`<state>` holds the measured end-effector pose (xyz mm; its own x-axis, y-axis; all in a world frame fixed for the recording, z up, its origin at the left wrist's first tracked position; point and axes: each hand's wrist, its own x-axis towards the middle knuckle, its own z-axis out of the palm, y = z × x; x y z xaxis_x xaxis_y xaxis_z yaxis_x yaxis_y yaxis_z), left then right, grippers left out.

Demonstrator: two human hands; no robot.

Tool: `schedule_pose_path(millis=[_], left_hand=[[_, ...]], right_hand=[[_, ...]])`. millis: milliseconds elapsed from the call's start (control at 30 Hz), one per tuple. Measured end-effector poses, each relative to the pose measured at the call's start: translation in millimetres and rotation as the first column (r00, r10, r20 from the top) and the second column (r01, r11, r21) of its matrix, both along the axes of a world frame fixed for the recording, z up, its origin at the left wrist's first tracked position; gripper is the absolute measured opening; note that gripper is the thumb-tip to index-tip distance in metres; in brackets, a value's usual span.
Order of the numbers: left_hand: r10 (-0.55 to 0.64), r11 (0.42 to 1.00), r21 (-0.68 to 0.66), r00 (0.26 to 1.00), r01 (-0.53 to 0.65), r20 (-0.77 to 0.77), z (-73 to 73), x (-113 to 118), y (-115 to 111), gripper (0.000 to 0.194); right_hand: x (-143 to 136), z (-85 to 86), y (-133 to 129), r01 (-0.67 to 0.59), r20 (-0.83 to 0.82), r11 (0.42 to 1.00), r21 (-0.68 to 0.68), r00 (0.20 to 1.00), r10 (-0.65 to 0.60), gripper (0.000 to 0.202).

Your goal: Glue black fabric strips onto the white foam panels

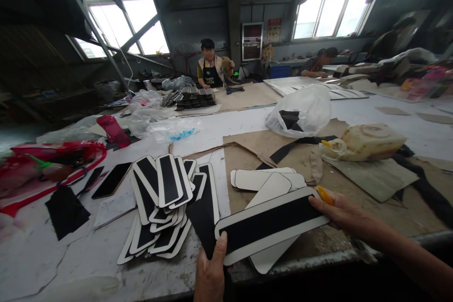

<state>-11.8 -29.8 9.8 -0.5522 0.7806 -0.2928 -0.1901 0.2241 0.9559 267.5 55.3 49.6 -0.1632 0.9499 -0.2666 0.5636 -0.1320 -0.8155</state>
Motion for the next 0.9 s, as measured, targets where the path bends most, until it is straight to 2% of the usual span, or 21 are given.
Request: schedule_pose_path(millis=[200,300,467,600,767,833,900], left_hand=[[0.076,0.996,-0.059,0.996,-0.073,0.041,6.4,-3,7,0.034],[0.076,0.992,-0.104,0.992,-0.065,0.103,5.8,-5,8,0.025],[0.078,0.994,-0.088,0.988,-0.067,0.13,1.2,-8,7,0.03],[0.081,0.995,-0.071,0.981,-0.069,0.177,5.7,-7,7,0.032],[0.088,0.994,-0.093,0.942,-0.061,0.324,15.3,-6,8,0.035],[0.077,0.996,-0.076,0.923,-0.052,0.378,14.0,-7,9,0.041],[0.061,0.998,-0.036,0.929,-0.052,0.365,10.3,-9,10,0.045]], right_hand=[[-3,-4.2,0,-0.024,0.008,0.999,-0.023,1.0,0.024,0.045],[-3,-11.1,1,-0.023,-0.006,0.998,-0.052,1.0,0.023,0.045],[-7,-16.6,2,0.009,-0.015,0.997,-0.079,1.0,-0.011,0.042],[-10,-13.6,1,0.015,-0.046,0.998,-0.062,0.999,-0.018,0.039],[-14,-6.1,-1,0.054,-0.158,0.993,-0.103,0.985,-0.07,0.045],[-14,-3.3,-1,0.064,-0.227,0.988,-0.139,0.969,-0.095,0.046],[-13,-1.1,-1,0.063,-0.301,0.984,-0.165,0.947,-0.111,0.045]])
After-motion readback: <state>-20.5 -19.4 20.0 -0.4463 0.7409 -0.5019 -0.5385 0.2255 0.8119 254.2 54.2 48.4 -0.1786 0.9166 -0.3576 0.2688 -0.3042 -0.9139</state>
